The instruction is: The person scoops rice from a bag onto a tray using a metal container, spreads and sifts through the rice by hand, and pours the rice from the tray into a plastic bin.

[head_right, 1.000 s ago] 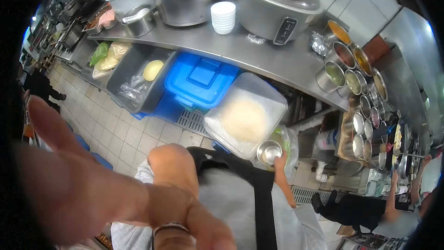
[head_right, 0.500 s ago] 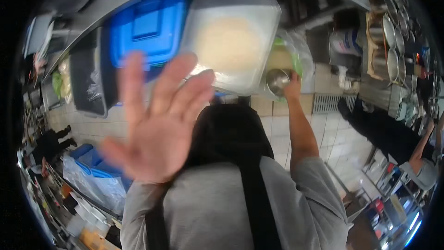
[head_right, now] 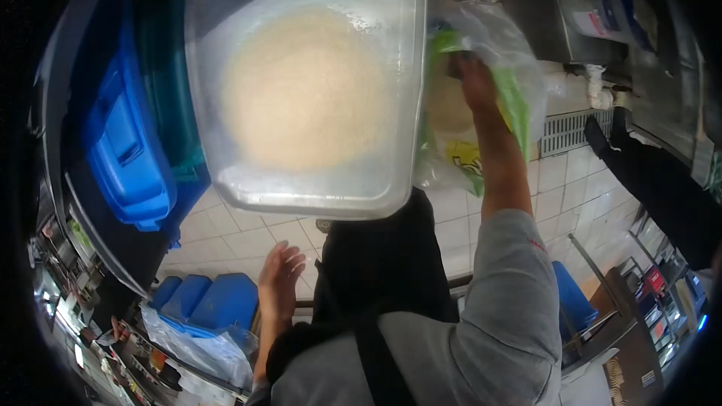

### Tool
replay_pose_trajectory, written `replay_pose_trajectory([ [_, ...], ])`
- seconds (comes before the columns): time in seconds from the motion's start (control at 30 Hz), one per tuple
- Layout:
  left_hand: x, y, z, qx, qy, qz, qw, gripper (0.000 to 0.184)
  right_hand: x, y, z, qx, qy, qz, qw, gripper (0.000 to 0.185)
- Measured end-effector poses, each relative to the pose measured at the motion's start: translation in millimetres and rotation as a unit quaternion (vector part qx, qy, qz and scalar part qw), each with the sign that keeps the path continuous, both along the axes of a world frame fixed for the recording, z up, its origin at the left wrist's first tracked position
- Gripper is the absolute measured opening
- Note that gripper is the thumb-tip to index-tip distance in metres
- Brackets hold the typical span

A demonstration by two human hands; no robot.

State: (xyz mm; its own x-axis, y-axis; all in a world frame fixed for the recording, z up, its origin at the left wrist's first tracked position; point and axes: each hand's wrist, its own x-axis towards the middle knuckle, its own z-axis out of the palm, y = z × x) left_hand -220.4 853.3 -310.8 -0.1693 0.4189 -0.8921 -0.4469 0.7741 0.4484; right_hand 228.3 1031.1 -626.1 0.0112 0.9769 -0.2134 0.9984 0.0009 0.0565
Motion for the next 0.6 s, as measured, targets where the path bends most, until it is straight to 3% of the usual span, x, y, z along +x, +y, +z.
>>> replay_pose_trajectory([
  [0.03,-2.0,-1.0,-7.5,-0.012,0.005,0.014,1.0,0.035,-3.2,-6.1,-12.5,-0.001,0.002,-0.006,1.0,0.039],
  [0.1,-8.9,-8.0,-22.4,-0.019,0.004,0.006,1.0,0.038,-17.8,-36.3,-29.2,0.153,0.051,-0.081,0.984,0.03],
  [0.13,-10.5,-11.1,-27.2,-0.025,0.0,0.007,1.0,0.041,-25.8,-50.4,-32.1,0.229,0.074,-0.116,0.964,0.031],
  [0.17,-9.8,-11.7,-29.1,-0.035,0.015,0.006,0.999,0.041,-62.6,-45.5,-17.7,0.333,0.159,-0.213,0.905,0.035],
  [0.2,-9.2,-15.0,-33.5,-0.037,0.016,0.006,0.999,0.041,-68.5,-55.0,-57.6,0.331,0.16,-0.214,0.905,0.035],
  [0.23,-9.6,-18.6,-37.8,-0.033,0.003,0.024,0.999,0.037,-75.7,-68.9,-128.9,0.227,-0.007,-0.305,0.925,0.033],
  [0.3,-9.7,-22.3,-38.2,-0.034,-0.01,0.03,0.999,0.033,-52.6,-47.7,-186.1,0.109,-0.172,-0.383,0.901,0.032],
  [0.33,-9.4,-22.9,-39.3,-0.032,-0.012,0.031,0.999,0.033,-17.8,-21.4,-194.7,-0.145,0.106,-0.575,0.798,0.033],
  [0.37,-9.1,-24.3,-39.3,-0.038,-0.021,0.026,0.999,0.033,-9.8,-24.1,-204.7,-0.256,0.26,-0.628,0.687,0.034],
  [0.4,-8.8,-25.5,-38.2,-0.044,-0.029,0.021,0.998,0.033,-1.6,-26.9,-215.0,-0.372,0.362,-0.66,0.543,0.035],
  [0.5,-11.8,-19.2,-32.0,-0.039,-0.012,0.009,0.999,0.034,-44.5,-50.2,-118.2,-0.11,0.627,-0.554,0.536,0.044],
  [0.6,-20.8,-16.3,-24.0,-0.025,0.001,0.003,1.0,0.034,-42.7,-56.0,-53.9,-0.053,0.645,-0.531,0.547,0.05],
])
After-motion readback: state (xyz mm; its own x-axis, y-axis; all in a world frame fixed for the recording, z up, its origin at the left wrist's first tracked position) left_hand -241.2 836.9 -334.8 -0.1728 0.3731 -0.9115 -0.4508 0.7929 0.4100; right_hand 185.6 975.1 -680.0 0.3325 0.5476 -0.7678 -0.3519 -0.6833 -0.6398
